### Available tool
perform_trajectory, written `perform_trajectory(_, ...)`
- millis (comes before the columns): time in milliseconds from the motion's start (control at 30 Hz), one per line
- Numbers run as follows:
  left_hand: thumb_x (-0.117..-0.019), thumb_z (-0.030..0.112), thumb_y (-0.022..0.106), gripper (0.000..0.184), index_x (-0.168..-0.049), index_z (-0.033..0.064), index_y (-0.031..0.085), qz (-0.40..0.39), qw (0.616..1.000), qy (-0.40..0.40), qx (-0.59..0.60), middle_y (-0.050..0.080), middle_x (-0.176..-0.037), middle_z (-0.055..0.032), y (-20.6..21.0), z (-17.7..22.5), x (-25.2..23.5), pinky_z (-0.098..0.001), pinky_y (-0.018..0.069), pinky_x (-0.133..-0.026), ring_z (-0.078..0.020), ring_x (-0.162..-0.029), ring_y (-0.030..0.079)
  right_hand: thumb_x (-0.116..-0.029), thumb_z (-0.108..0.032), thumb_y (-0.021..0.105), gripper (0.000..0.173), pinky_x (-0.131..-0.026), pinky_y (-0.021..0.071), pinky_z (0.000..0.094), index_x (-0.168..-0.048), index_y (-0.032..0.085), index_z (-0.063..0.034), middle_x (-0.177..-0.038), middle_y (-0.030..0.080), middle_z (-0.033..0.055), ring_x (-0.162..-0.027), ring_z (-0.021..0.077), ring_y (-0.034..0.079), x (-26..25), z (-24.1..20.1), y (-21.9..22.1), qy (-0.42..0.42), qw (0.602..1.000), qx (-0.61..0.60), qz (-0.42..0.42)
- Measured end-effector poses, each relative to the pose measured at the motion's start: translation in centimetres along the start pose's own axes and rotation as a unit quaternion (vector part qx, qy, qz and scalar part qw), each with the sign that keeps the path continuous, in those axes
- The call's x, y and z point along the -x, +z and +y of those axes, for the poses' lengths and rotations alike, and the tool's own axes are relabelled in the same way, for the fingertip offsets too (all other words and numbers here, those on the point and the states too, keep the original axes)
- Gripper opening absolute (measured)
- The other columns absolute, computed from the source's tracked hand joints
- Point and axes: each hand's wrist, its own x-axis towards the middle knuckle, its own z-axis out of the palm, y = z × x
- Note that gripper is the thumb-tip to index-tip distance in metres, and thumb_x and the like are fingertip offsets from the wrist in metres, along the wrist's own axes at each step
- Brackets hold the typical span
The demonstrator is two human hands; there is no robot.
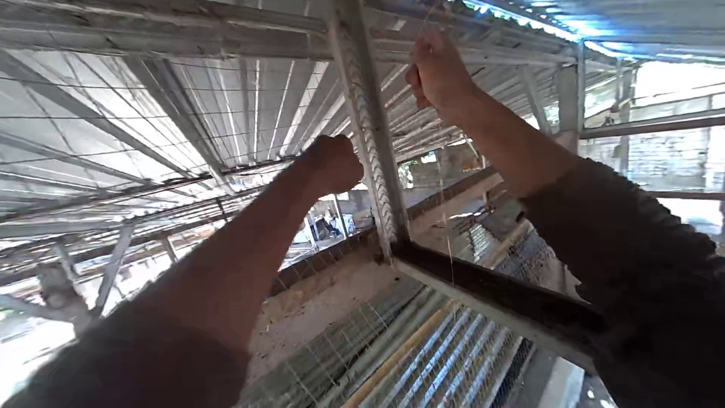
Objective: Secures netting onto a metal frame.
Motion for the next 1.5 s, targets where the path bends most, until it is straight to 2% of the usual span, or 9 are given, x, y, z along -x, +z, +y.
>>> perform_trajectory(100,-0.1052,0.02,0.051,0.031,-0.114,-0.0084,0.061,0.015,0.998,-0.039,0.04,0.064,-0.107,-0.03,4.1,-0.2,-1.2,-0.0627,0.0521,-0.085,-0.0451,-0.102,0.066,-0.1108,-0.022,0.035,0.032,-0.053,0.0424,0.0303,-0.136,0.045,-0.0051,-0.088,0.054,0.0059,-0.059,0.0122,0.046,0.3,2.5,-0.9,0.085,0.991,0.092,-0.042)
perform_trajectory(233,-0.106,0.021,0.048,0.046,-0.143,-0.0058,0.044,0.082,0.981,-0.148,0.096,0.05,-0.14,-0.0312,6.3,-0.9,-2.5,-0.0609,0.0519,-0.095,-0.0457,-0.123,0.059,-0.1097,-0.025,0.035,0.034,-0.057,0.0403,0.0359,-0.135,0.049,-0.0061,-0.091,0.055,0.0097,-0.064,0.0168,0.046,0.2,4.7,-0.2,0.123,0.98,0.144,-0.068)
perform_trajectory(467,-0.1074,0.023,0.044,0.045,-0.149,0.0071,0.047,0.149,0.949,-0.194,0.197,0.065,-0.125,-0.0257,6.7,-1.1,-3.6,-0.0641,0.0522,-0.09,-0.0435,-0.116,0.064,-0.1095,-0.026,0.038,0.035,-0.062,0.0448,0.0441,-0.133,0.054,-0.0056,-0.094,0.06,0.0155,-0.069,0.0238,0.052,0.1,5.4,3.2,0.111,0.981,0.141,-0.069)
perform_trajectory(567,-0.1074,0.028,0.044,0.042,-0.141,0.0032,0.049,0.111,0.945,-0.224,0.212,0.062,-0.126,-0.0281,6.6,-0.7,-3.5,-0.0646,0.0518,-0.089,-0.0453,-0.115,0.064,-0.1075,-0.026,0.044,0.034,-0.066,0.0458,0.0468,-0.131,0.057,-0.0055,-0.1,0.063,0.0172,-0.075,0.0261,0.056,0.7,4.7,3.8,0.092,0.985,0.13,-0.06)
perform_trajectory(700,-0.1107,0.034,0.038,0.044,-0.136,0.0031,0.055,0.186,0.921,-0.187,0.285,0.066,-0.116,-0.0275,8.5,-1.8,-4.6,-0.0649,0.0519,-0.087,-0.0452,-0.108,0.066,-0.1069,-0.027,0.05,0.031,-0.081,0.0498,0.0518,-0.127,0.06,-0.005,-0.106,0.068,0.0176,-0.091,0.0291,0.064,1.1,3.4,3.9,0.051,0.99,0.128,-0.035)
perform_trajectory(833,-0.1127,0.035,0.035,0.046,-0.119,0.0018,0.066,0.275,0.899,-0.123,0.319,0.071,-0.093,-0.0198,10.0,-3.5,-5.2,-0.0593,0.053,-0.081,-0.0376,-0.09,0.069,-0.106,-0.031,0.053,0.033,-0.075,0.0511,0.0497,-0.124,0.06,-0.004,-0.091,0.068,0.0147,-0.079,0.0268,0.064,1.1,2.9,4.3,0.005,0.989,0.142,-0.036)
perform_trajectory(1100,-0.1112,0.031,0.042,0.039,-0.115,0.0051,0.071,0.33,0.887,-0.089,0.309,0.072,-0.085,-0.0158,10.7,-3.1,-6.3,-0.0571,0.0532,-0.077,-0.0339,-0.082,0.07,-0.1028,-0.041,0.061,0.043,-0.066,0.0516,0.0487,-0.129,0.059,-0.0066,-0.078,0.061,0.0103,-0.067,0.0266,0.06,0.6,2.3,7.4,-0.069,0.98,0.185,-0.013)
perform_trajectory(1300,-0.1108,0.032,0.043,0.04,-0.109,0.0047,0.072,0.336,0.879,-0.082,0.328,0.071,-0.081,-0.0127,11.2,-3.7,-7.4,-0.0538,0.0546,-0.077,-0.0297,-0.078,0.07,-0.0985,-0.054,0.061,0.057,-0.072,0.052,0.0589,-0.135,0.055,-0.0113,-0.094,0.068,0.017,-0.084,0.037,0.067,-1.0,1.5,9.9,-0.044,0.974,0.221,0.029)
perform_trajectory(1500,-0.1098,0.032,0.046,0.038,-0.104,0.0064,0.073,0.336,0.877,-0.103,0.327,0.07,-0.078,-0.0102,11.0,-3.6,-8.0,-0.0513,0.0534,-0.075,-0.0273,-0.077,0.069,-0.0994,-0.05,0.062,0.052,-0.079,0.0525,0.06,-0.135,0.056,-0.0126,-0.119,0.067,0.0181,-0.103,0.0383,0.067,-4.0,0.2,11.0,-0.065,0.969,0.224,0.083)
